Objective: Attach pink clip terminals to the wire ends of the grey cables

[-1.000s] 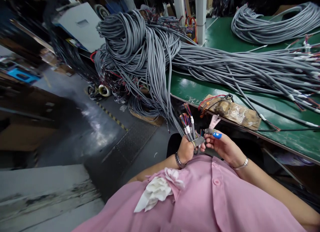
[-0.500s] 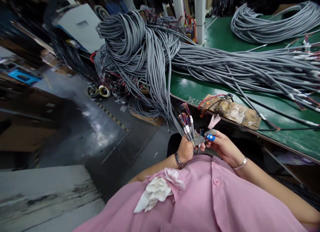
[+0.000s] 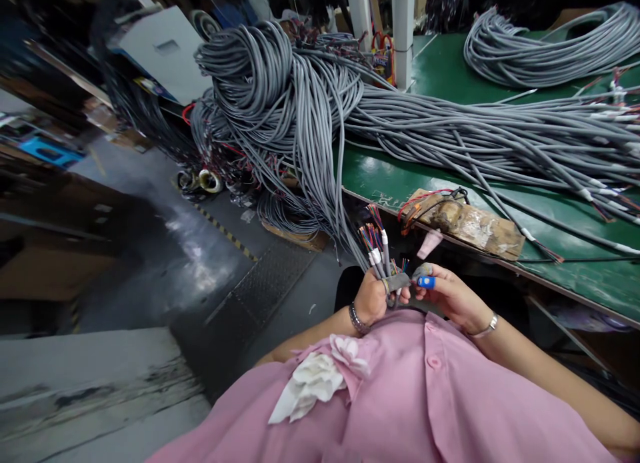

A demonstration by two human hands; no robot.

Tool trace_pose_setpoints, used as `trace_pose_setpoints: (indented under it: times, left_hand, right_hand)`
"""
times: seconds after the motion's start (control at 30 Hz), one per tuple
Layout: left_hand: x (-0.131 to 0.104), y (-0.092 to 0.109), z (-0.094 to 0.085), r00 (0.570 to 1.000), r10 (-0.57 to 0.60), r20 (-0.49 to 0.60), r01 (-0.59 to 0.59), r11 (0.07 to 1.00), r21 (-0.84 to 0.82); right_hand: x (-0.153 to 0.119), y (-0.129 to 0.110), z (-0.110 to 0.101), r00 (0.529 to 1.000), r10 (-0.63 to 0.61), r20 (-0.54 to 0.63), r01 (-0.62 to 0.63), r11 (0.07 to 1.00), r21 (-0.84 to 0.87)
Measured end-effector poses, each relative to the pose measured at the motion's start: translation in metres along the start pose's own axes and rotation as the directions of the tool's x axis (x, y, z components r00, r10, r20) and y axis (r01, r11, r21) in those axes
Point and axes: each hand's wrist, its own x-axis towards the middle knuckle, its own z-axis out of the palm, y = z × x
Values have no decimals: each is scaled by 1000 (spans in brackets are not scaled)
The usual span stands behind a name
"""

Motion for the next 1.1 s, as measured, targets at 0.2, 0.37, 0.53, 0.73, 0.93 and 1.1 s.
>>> trace_pose_setpoints:
  times: [0.2,0.37,0.53,0.73,0.93,1.1]
  left_hand:
    - [-3,2,3,998,-49,25,48,998,42]
    - [-3,1,5,998,-58,35,56,997,57]
    - [-6,1,5,1000,-8,-21,9,999,46]
    - [-6,12,11,998,28,-51,-28,1000,6]
    - [3,23,27,999,29,-29,-30,999,-23]
    - [7,20,32,998,53,-44,-56,997,-51]
  right_hand:
    - [-1,-9,5,998,-42,-41,39,997,-72]
    - [0,-7,21,994,-89,-66,77,982,-171]
    - [7,1,7,949,-122,-292,110,992,-58]
    - [17,-13,-14,965,-53,-258,94,984,151]
    - [27,-26,-1,977,-159,-145,158,987,-14]
    - [32,-17,-1,819,-483,-310,383,862,-332]
